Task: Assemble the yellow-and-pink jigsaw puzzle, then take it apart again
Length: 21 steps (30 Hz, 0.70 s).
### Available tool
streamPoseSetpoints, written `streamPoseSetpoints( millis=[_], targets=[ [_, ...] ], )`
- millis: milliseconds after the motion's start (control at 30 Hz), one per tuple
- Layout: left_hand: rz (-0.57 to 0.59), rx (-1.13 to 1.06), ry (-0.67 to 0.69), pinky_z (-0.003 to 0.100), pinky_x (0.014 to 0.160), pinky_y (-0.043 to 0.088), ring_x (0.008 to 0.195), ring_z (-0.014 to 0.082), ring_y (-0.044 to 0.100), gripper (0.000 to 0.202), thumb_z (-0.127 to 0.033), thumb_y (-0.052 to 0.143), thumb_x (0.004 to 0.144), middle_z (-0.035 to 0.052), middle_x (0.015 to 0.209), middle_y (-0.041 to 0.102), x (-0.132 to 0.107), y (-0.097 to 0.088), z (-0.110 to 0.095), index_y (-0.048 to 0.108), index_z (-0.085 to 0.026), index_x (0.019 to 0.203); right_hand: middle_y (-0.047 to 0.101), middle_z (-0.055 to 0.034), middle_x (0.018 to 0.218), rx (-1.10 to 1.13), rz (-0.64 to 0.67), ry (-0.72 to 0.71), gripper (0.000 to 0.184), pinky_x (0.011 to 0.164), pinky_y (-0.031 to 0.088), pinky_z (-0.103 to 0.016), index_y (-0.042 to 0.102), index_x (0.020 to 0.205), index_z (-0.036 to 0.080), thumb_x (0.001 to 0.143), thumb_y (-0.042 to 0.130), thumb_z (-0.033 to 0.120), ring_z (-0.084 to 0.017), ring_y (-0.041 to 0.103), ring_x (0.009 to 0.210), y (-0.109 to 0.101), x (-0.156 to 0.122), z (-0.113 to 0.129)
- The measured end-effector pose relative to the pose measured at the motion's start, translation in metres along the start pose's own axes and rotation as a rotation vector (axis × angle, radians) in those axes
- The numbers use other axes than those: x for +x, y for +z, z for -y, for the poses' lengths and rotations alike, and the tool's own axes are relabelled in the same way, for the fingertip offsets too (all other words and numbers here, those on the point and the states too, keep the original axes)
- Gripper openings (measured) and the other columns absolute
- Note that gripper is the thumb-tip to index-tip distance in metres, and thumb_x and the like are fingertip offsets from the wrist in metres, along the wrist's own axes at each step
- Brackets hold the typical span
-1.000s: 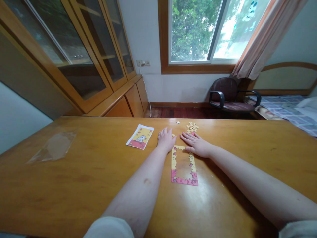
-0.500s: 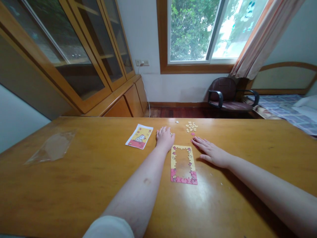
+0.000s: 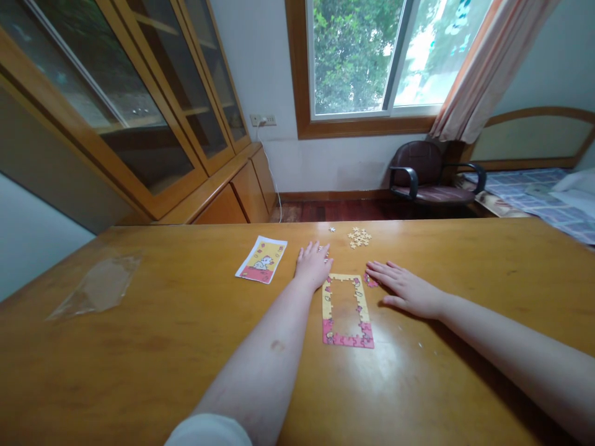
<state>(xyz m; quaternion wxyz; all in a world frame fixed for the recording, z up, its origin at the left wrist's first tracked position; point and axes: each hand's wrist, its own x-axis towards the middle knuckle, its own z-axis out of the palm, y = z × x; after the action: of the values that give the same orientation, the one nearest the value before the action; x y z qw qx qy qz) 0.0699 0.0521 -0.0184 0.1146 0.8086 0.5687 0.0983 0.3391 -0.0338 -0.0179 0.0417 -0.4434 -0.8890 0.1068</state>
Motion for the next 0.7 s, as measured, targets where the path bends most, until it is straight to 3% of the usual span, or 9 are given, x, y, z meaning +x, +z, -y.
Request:
streamPoseSetpoints(
  millis=[100,167,267,400,500,600,700],
  targets=[
    [0.002,-0.006,0.042,0.05,0.117,0.02,0.142,0.0277,0.029,0.048,-0.037,0.042,0.093,0.0076,0.152,0.038,0.0,0.0,-0.001,0.047,-0.027,0.14,0.022,-0.0101,0.157,0.018,-0.022,0.026,0.069,0.117,0.019,-0.055,0.027,0.151,0.023,0.093,0.041,0.058,-0.029,0.021,0.144,-0.001,-0.007,0.003],
    [-0.005,-0.021,0.034,0.049,0.117,0.02,0.142,0.0264,0.03,0.049,-0.037,0.042,0.093,0.0077,0.151,0.039,0.0,0.001,0.0,0.046,-0.025,0.141,0.019,-0.0105,0.158,0.034,-0.046,0.063,0.066,0.117,0.017,-0.055,0.029,0.151,0.023,0.094,0.038,0.056,-0.029,0.019,0.145,-0.005,0.004,0.003],
    [-0.025,-0.057,0.009,0.047,0.117,0.021,0.141,0.0251,0.033,0.053,-0.037,0.041,0.094,0.01,0.15,0.041,0.002,0.002,0.0,0.041,-0.019,0.143,0.022,-0.0121,0.157,0.048,-0.114,0.146,0.065,0.117,0.015,-0.054,0.028,0.151,0.021,0.095,0.039,0.052,-0.029,0.022,0.144,-0.012,0.043,0.002],
    [-0.031,-0.045,0.004,0.046,0.118,0.021,0.141,0.0262,0.031,0.06,-0.038,0.041,0.093,0.0128,0.151,0.038,0.002,0.003,0.001,0.035,-0.012,0.146,0.04,-0.0146,0.149,0.084,-0.092,0.252,0.067,0.117,0.018,-0.051,0.024,0.151,0.017,0.095,0.038,0.05,-0.027,0.035,0.139,-0.022,0.115,0.002],
    [-0.016,-0.012,0.007,0.046,0.119,0.019,0.143,0.0261,0.029,0.063,-0.04,0.042,0.092,0.0139,0.153,0.034,0.002,0.004,0.001,0.032,-0.01,0.147,0.029,-0.0121,0.155,0.074,-0.072,0.288,0.066,0.117,0.016,-0.053,0.023,0.152,0.018,0.095,0.036,0.05,-0.027,0.026,0.143,-0.027,0.159,0.002],
    [-0.017,-0.008,-0.005,0.044,0.119,0.02,0.143,0.0256,0.028,0.064,-0.042,0.041,0.093,0.015,0.154,0.032,0.002,0.005,0.001,0.03,-0.009,0.148,0.025,-0.0095,0.156,0.049,-0.022,0.292,0.06,0.117,0.01,-0.054,0.025,0.151,0.021,0.097,0.031,0.047,-0.027,0.021,0.145,-0.029,0.181,0.0],
    [-0.021,-0.012,-0.019,0.044,0.119,0.02,0.144,0.026,0.027,0.066,-0.043,0.04,0.093,0.0161,0.154,0.031,0.002,0.005,0.001,0.029,-0.008,0.148,0.037,-0.0097,0.151,0.058,0.056,0.21,0.057,0.117,0.012,-0.054,0.028,0.15,0.024,0.098,0.03,0.046,-0.027,0.035,0.139,-0.025,0.177,0.002]
  ],
)
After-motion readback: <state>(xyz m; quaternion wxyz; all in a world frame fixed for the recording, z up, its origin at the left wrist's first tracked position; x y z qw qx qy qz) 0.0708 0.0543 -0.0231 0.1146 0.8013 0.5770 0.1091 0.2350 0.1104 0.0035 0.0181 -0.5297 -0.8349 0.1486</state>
